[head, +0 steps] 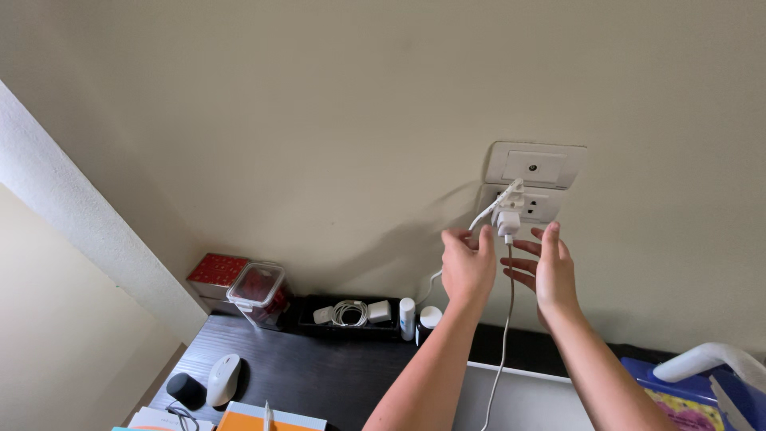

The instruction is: The person unplugs a laptop charger from the wall socket, coils the cable neatly by hand, and places it on the desk. They then unplug a second cable, coil it, and place it beside the first. The workspace remains organized with the cables stored on the desk surface.

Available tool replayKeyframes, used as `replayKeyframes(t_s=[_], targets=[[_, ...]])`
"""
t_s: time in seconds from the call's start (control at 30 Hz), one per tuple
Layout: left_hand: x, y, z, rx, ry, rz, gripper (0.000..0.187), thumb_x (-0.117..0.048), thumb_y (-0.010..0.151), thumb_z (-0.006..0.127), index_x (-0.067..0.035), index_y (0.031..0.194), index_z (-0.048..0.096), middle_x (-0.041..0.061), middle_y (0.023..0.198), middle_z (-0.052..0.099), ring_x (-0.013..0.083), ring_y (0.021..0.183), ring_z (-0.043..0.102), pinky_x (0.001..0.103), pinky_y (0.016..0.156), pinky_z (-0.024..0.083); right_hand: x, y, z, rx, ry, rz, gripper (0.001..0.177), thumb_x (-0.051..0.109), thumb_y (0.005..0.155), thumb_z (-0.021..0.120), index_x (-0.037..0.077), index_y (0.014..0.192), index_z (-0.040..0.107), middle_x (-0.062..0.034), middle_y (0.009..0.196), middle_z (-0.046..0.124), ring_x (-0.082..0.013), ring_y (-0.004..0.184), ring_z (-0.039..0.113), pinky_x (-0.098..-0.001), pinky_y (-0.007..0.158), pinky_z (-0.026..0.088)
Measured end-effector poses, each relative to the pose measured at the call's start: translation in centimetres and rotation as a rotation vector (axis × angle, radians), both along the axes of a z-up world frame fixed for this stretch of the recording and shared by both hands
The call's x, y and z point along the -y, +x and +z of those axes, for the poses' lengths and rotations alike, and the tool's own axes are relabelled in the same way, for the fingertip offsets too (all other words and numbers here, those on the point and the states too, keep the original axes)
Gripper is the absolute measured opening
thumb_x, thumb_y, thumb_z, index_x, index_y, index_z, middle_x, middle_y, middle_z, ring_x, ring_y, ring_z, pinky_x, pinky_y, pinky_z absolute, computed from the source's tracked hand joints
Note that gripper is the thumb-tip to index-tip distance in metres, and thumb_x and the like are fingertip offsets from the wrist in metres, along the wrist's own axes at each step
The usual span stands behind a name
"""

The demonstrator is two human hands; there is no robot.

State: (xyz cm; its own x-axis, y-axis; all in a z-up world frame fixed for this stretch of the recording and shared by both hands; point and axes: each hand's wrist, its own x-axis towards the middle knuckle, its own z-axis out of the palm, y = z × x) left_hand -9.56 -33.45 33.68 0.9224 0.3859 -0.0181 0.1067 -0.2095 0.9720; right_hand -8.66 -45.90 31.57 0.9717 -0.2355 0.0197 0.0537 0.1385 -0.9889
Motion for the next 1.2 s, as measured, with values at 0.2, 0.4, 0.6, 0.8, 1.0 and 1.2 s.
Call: replayKeyframes(t_s=[0.2,0.4,0.6,0.8,1.0,1.2], targets=[[-0.5,1.5,1.6,-0.063,0.156,-0.075,0.046,-0.052,0.091,0.062,-0.011,0.106,0.074,0.013,0.101,0.076,0.0336,0.099,0.072,0.043,0.087,0.055,-0.3,0.1,0.7,0.009,-0.008,0.024,0.086,0.068,0.098,0.032,-0.003,0.145,0.040,-0.0215,0.121,0.061,-0.0296,0.087,0.072,-0.0426,0.077,0.060],[1.2,5.5,1.3,0.430,0.347,0.087,0.029,-0.036,0.080,0.079,-0.010,0.092,0.076,0.016,0.104,0.069,0.0355,0.100,0.066,0.044,0.078,0.054,-0.5,0.2,1.3,0.006,0.006,0.053,0.088,0.068,0.098,0.032,-0.006,0.145,0.039,-0.0227,0.122,0.058,-0.0309,0.091,0.070,-0.0453,0.084,0.058],[1.4,5.8,3.4,0.325,0.082,-0.116,0.031,-0.019,0.077,0.067,-0.016,0.108,0.072,0.004,0.100,0.076,0.0258,0.093,0.073,0.040,0.078,0.057,-1.0,0.3,2.2,-0.044,-0.009,0.045,0.082,0.064,0.100,0.029,-0.004,0.145,0.039,-0.0198,0.122,0.055,-0.0316,0.099,0.068,-0.0449,0.090,0.056],[2.0,4.4,5.4,0.234,0.066,-0.148,0.025,-0.028,0.086,0.069,-0.018,0.109,0.070,0.003,0.107,0.075,0.0269,0.096,0.073,0.039,0.082,0.056,-0.2,2.7,0.9,-0.013,0.104,0.098,0.051,0.030,0.100,0.055,-0.005,0.136,0.045,-0.0158,0.118,0.064,-0.0254,0.105,0.066,-0.0423,0.098,0.053],[1.9,4.8,4.7,0.326,0.221,-0.117,0.038,-0.020,0.073,0.082,-0.013,0.109,0.074,0.010,0.115,0.066,0.0316,0.101,0.068,0.043,0.085,0.054,1.0,5.4,0.5,-0.207,0.339,0.159,0.037,0.019,0.096,0.064,-0.006,0.122,0.060,-0.0137,0.114,0.064,-0.0228,0.100,0.063,-0.0374,0.096,0.052],[1.4,6.0,4.2,0.335,0.374,-0.199,0.036,-0.020,0.071,0.086,-0.005,0.102,0.076,0.012,0.116,0.067,0.0345,0.100,0.069,0.044,0.084,0.055,0.9,7.0,-0.3,-0.297,0.304,0.181,0.028,0.027,0.102,0.070,0.002,0.103,0.057,-0.0063,0.095,0.057,-0.0149,0.075,0.053,-0.0321,0.075,0.053]])
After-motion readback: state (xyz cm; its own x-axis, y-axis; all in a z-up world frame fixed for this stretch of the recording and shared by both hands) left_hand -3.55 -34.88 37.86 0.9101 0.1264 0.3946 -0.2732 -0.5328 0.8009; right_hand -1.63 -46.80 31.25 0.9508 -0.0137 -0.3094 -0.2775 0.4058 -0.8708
